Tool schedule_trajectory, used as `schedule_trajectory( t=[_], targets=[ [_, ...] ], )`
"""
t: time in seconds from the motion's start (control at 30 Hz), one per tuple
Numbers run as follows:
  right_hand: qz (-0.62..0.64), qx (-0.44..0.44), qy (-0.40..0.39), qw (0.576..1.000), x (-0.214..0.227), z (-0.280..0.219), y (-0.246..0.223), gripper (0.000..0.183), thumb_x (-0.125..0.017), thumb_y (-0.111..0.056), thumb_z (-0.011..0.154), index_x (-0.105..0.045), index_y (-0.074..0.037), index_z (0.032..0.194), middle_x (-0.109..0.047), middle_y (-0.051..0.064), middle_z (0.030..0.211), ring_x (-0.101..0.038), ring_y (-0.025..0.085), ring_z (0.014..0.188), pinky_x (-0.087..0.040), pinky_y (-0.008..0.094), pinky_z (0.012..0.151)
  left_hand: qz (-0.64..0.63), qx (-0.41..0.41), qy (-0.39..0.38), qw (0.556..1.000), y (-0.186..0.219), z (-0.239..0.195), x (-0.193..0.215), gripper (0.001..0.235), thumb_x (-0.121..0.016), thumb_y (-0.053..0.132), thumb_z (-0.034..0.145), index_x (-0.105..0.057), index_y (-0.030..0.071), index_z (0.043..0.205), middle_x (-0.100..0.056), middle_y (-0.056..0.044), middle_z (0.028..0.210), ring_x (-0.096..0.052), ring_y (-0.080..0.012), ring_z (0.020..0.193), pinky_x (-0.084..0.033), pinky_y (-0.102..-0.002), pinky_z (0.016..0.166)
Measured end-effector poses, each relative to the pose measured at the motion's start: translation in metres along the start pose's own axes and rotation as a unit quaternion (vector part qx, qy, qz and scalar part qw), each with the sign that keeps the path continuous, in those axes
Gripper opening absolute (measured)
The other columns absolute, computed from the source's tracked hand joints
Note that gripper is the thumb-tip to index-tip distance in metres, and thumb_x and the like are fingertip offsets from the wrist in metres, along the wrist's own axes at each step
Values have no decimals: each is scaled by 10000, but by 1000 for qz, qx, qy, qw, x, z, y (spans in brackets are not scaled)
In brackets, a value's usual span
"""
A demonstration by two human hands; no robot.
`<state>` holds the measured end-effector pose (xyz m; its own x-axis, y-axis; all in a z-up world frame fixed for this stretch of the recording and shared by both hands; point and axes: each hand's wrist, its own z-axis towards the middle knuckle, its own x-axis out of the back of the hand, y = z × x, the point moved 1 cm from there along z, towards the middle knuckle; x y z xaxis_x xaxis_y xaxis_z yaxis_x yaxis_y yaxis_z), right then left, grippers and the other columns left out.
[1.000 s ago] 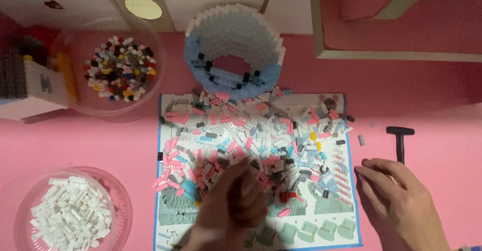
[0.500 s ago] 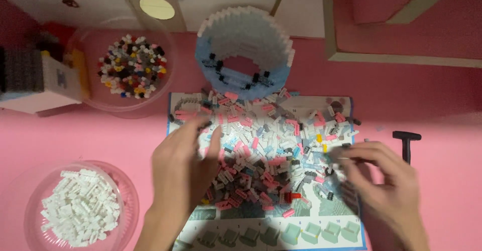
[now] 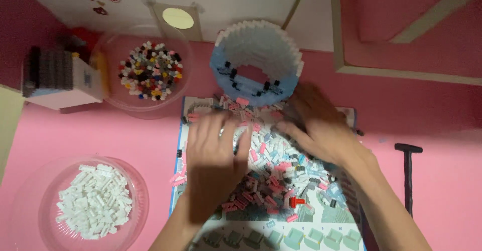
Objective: Assemble a small character model using tiny plastic building blocks on a desk.
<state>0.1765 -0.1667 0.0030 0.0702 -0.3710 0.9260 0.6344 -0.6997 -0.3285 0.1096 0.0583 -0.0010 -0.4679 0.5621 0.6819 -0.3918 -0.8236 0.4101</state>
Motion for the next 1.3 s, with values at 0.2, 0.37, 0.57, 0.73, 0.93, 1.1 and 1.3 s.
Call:
schedule_trajectory(
  t=[0.2, 0.37, 0.57, 0.73, 0.93, 1.1, 1.3],
  targets=[
    [43, -26, -53, 997, 2, -15, -15, 634, -541, -519, 1005, -624, -37, 1409, -584, 210, 1537, -503, 455, 1439, -342, 585, 1229, 47, -19, -38, 998, -52, -6, -42, 603, -643, 301, 917, -610, -190, 1266, -649, -392, 1309, -635, -516, 1248, -472, -587, 1091],
    [145, -75, -63, 985, -8, -32, -5, 574, -641, -464, 918, -718, -49, 1308, -788, 135, 1303, -771, 313, 1153, -597, 464, 964, 55, -56, -40, 996, -57, -2, -39, 647, -628, 377, 958, -666, -222, 1199, -666, -454, 1262, -701, -562, 1161, -538, -646, 1028],
    [85, -62, -17, 994, -6, 2, -33, 488, -607, -401, 1019, -607, 19, 1266, -643, 184, 1072, -596, 324, 903, -522, 450, 808, 17, -41, -70, 997, -19, -8, 4, 533, -560, 304, 1075, -635, -161, 1325, -677, -333, 1390, -672, -451, 1299, -473, -559, 1197],
    [86, 7, -55, 995, -16, -18, -31, 616, -732, -198, 793, -659, -30, 1381, -653, 199, 1480, -596, 387, 1399, -474, 513, 1167, -96, -8, -112, 989, -22, -18, 8, 360, -545, 233, 1062, -686, -79, 1175, -755, -286, 1241, -729, -433, 1191, -473, -605, 1187],
    [26, 43, 174, 983, 13, -2, -44, 416, -879, -179, 856, -719, 27, 1181, -731, 147, 1247, -668, 318, 1162, -512, 431, 1035, 2, 8, -34, 999, -15, 0, 2, 525, -711, 186, 969, -564, -159, 1336, -645, -348, 1359, -636, -457, 1302, -462, -558, 1189],
    [-114, 53, 160, 979, 2, 20, -25, 652, -853, -468, 909, -693, -21, 1356, -512, 227, 1512, -473, 435, 1434, -451, 557, 1187, 40, 3, -96, 995, -28, -15, -32, 659, -609, 386, 1037, -536, -168, 1385, -550, -379, 1479, -479, -482, 1457, -293, -623, 1253],
    [-135, 78, 148, 977, 17, 35, -38, 568, -878, -245, 843, -663, -19, 1317, -683, 120, 1297, -601, 311, 1292, -398, 511, 1205, 23, -19, -121, 992, -27, -14, -17, 598, -580, 364, 1042, -600, -139, 1364, -612, -341, 1440, -492, -527, 1427, -282, -692, 1223]
  ],
)
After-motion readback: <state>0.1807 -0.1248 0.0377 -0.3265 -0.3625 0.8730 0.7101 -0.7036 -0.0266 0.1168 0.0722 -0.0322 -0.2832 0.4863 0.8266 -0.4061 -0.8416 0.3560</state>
